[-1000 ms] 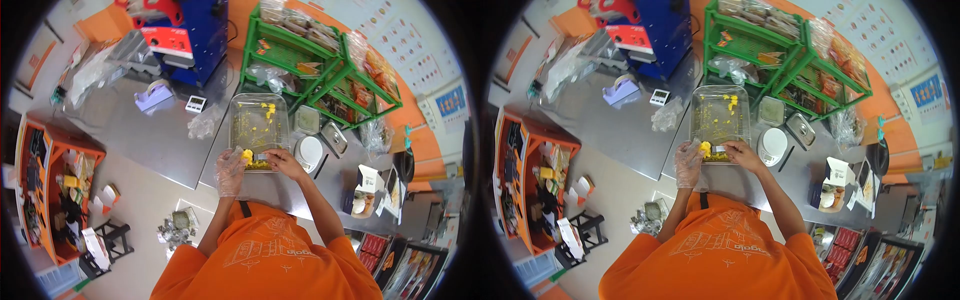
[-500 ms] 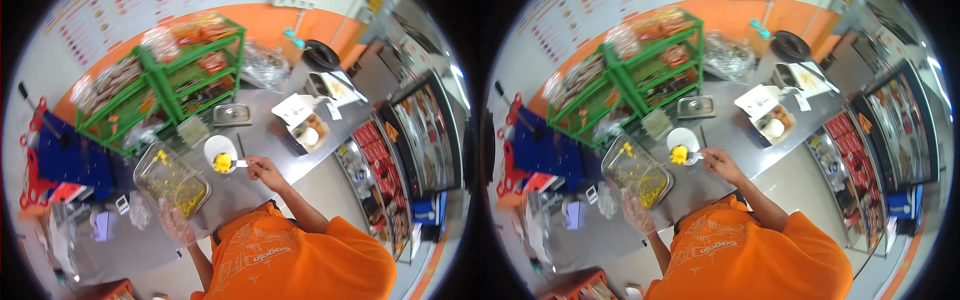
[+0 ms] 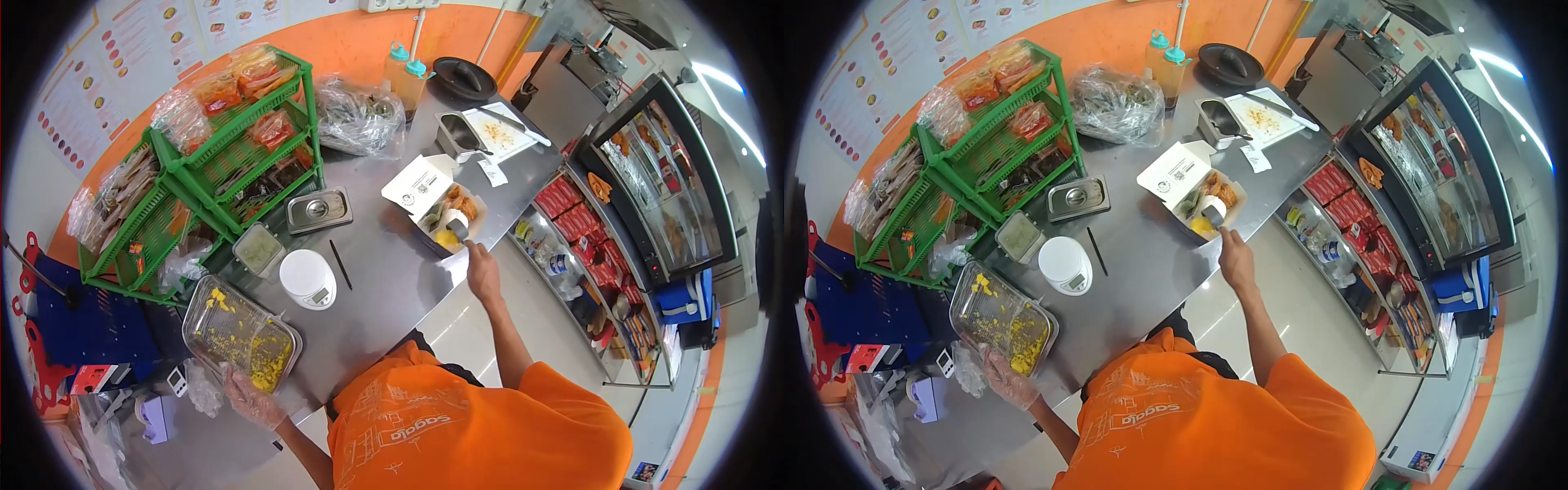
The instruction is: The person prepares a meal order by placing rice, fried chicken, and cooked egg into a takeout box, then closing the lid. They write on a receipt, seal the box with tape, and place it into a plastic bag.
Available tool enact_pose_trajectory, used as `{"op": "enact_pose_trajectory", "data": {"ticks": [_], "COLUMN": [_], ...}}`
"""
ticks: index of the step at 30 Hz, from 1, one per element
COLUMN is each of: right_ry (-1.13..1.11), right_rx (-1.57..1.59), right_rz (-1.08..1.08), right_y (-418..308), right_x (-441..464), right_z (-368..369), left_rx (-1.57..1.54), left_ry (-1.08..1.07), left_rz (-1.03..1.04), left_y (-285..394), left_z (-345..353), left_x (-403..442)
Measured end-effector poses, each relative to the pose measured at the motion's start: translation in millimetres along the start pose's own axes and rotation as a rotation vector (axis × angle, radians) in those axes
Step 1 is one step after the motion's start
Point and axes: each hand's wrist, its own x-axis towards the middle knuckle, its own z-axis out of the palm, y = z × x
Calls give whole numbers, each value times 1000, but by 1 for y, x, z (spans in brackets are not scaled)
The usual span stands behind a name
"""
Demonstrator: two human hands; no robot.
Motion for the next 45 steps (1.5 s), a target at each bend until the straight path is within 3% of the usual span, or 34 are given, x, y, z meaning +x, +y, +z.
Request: {"op": "enact_pose_trajectory", "data": {"ticks": [8, 15, 16, 19, 22, 25, 27, 28, 29, 30, 31, 32, 33, 36, 39, 40, 43, 45], "right_ry": [62, 93, 54, -44, -83, -99, -72, 52, 147, 99, 229, 176, 128, -157, -675, -666, -737, -745], "right_rx": [-39, 34, 41, 70, 67, 84, 87, 139, 134, 170, 286, 364, 427, 704, 948, 975, 802, 613], "right_rz": [-71, 54, 42, -56, -53, -3, -84, -111, -85, 23, 27, 67, 111, -150, -380, -555, -779, -908], "right_y": [-5, -2, 0, 11, -1, 3, 17, 28, 27, 24, 2, -22, -44, -94, -160, -183, -248, -281], "right_x": [-9, -5, -4, 1, 16, 11, 4, -1, 1, 1, 16, 26, 30, 25, 3, -10, -49, -65], "right_z": [10, -15, -15, -1, -16, -12, -1, 5, -1, -9, -23, -41, -50, -40, -19, -4, 23, 37], "left_rx": [47, 117, 30, 197, 170, 126, 545, 1152, 1472, 1549, 936, 282, 347, 426, 444, 472, 573, 600], "left_ry": [-5, 51, 56, 94, 147, 141, -146, -355, -443, -435, -331, -97, 35, 35, 15, 9, 20, -5], "left_rz": [-83, -141, -157, -35, -450, -504, -216, 143, 367, 387, 31, -183, -128, -252, -189, -148, 42, 31], "left_y": [6, -59, -70, -111, -112, -115, -171, -194, -200, -210, -175, -132, -112, -62, -64, -67, -55, -48], "left_z": [-12, -46, -51, -66, -73, -79, -103, -112, -117, -124, -102, -76, -60, -37, -38, -38, -36, -35], "left_x": [-18, -18, -21, -21, -6, -9, -3, -5, -13, -23, -28, -33, -35, -33, -29, -27, -18, -12]}}
